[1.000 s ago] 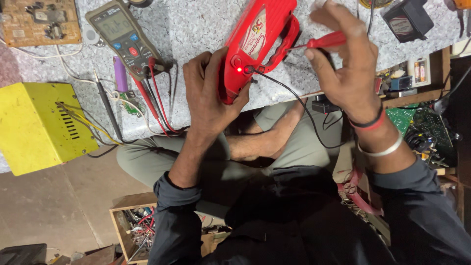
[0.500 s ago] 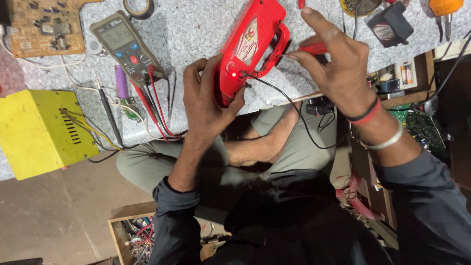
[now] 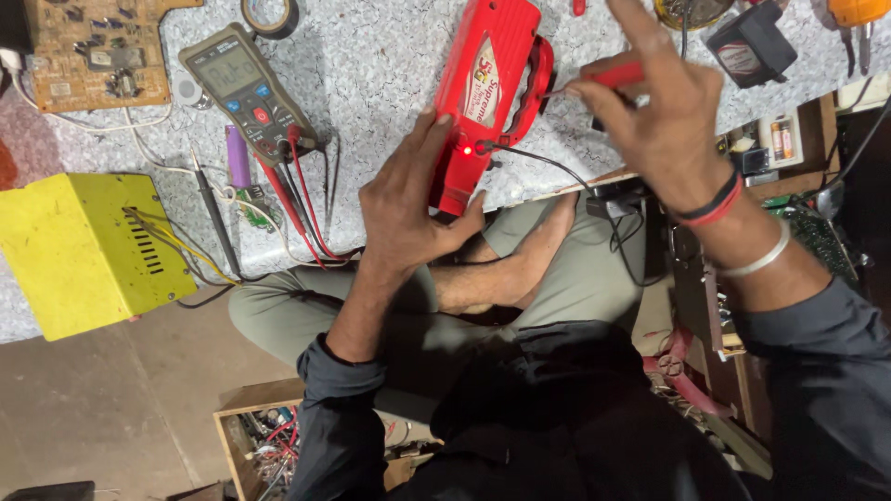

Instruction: The person sits at a repair bench testing a red rechargeable LED lantern with a multimeter, probing its terminals and pressing its switch, then uses a screwdriver to open and work on the lantern's housing and lamp section, handling the light's diffuser panel.

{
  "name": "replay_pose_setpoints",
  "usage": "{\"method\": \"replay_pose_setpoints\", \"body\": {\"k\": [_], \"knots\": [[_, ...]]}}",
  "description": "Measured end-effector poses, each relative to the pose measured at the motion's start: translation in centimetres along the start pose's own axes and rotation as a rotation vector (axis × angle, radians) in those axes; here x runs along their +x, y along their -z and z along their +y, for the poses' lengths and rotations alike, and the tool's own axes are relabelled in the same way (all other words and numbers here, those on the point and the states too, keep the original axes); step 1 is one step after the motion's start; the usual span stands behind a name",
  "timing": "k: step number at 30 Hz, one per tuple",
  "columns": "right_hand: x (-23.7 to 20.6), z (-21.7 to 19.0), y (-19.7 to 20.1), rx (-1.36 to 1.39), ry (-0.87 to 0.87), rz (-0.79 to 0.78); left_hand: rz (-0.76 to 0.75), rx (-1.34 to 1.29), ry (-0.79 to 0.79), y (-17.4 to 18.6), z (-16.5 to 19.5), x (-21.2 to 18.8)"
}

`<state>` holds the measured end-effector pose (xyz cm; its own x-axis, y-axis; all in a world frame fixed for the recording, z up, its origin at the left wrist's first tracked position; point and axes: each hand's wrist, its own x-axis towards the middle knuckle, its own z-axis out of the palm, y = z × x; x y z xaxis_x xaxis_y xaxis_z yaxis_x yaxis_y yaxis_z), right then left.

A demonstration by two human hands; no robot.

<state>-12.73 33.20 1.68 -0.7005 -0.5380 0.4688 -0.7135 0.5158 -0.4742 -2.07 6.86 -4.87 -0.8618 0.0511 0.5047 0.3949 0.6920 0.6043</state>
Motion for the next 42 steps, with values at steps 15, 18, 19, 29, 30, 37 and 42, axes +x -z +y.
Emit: {"method": "replay_pose_setpoints", "body": {"k": [15, 18, 19, 29, 30, 37, 42], "knots": [[1.0, 1.0, 0.1, 0.038, -0.021, -0.063, -0.244, 0.054, -0.059, 0.4, -0.4, 0.4], [1.2, 0.8, 0.7, 0.070, 0.010, -0.095, -0.243, 0.058, -0.079, 0.5, -0.5, 0.5], [1.2, 0.7, 0.8, 0.084, 0.035, -0.107, -0.221, 0.050, -0.092, 0.5, -0.5, 0.6], [1.7, 0.6, 0.9, 0.157, 0.093, -0.120, -0.229, 0.032, -0.085, 0.6, -0.6, 0.7], [1.6, 0.7, 0.9, 0.194, 0.051, -0.132, -0.225, 0.031, -0.088, 0.6, -0.6, 0.7], [1.1, 1.4, 0.1, -0.013, 0.054, -0.068, -0.202, 0.030, -0.111, 0.5, -0.6, 0.6], [0.5, 1.6, 0.0, 0.004, 0.010, -0.070, -0.217, 0.020, -0.087, 0.5, -0.5, 0.6]]}}
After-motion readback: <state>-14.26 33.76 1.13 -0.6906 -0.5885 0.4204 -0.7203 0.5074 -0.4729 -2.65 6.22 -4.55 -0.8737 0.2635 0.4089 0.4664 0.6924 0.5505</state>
